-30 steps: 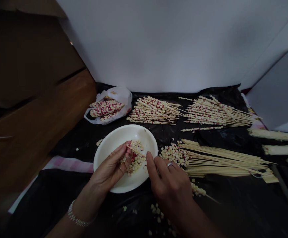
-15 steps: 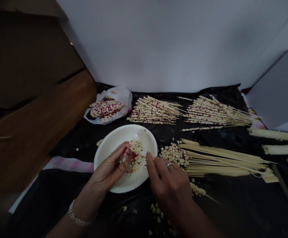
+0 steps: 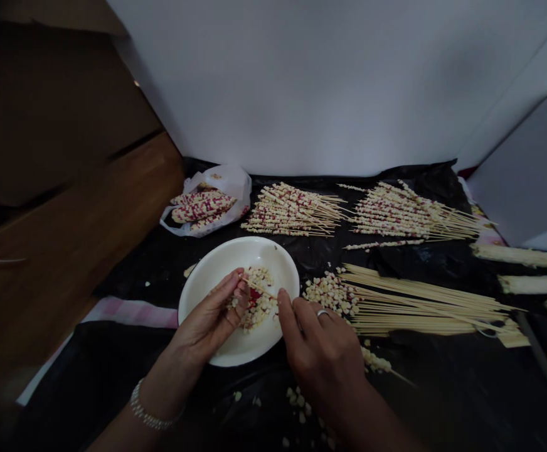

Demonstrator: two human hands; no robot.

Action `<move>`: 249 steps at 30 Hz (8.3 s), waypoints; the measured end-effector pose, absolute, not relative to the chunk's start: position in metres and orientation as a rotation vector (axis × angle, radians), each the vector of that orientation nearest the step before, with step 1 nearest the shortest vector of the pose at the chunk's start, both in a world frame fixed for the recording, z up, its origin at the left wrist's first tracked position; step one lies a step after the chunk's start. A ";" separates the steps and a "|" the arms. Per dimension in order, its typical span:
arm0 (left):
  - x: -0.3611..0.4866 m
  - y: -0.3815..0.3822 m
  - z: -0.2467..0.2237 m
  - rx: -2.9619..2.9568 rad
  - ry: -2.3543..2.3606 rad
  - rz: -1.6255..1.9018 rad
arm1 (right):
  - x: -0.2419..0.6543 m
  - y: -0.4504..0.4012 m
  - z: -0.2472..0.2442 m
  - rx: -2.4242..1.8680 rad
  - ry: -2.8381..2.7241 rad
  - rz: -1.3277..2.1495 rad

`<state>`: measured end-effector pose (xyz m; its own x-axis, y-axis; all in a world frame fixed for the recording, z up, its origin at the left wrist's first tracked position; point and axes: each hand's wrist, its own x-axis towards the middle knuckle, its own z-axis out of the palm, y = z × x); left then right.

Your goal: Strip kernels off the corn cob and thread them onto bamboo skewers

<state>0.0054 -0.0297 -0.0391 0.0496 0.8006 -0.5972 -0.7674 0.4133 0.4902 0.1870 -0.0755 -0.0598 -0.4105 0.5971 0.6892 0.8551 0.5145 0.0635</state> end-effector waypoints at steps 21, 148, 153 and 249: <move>0.010 -0.040 -0.043 0.347 0.932 1.037 | 0.180 -0.078 -0.065 -1.169 -2.124 -0.536; 0.009 -0.033 -0.043 0.100 0.962 1.176 | 0.187 -0.074 -0.063 -1.217 -2.112 -0.561; 0.008 -0.032 -0.040 0.051 0.938 1.146 | 0.187 -0.074 -0.062 -1.221 -2.121 -0.545; 0.009 -0.039 -0.048 0.343 0.952 1.161 | 0.180 -0.077 -0.064 -1.223 -2.130 -0.526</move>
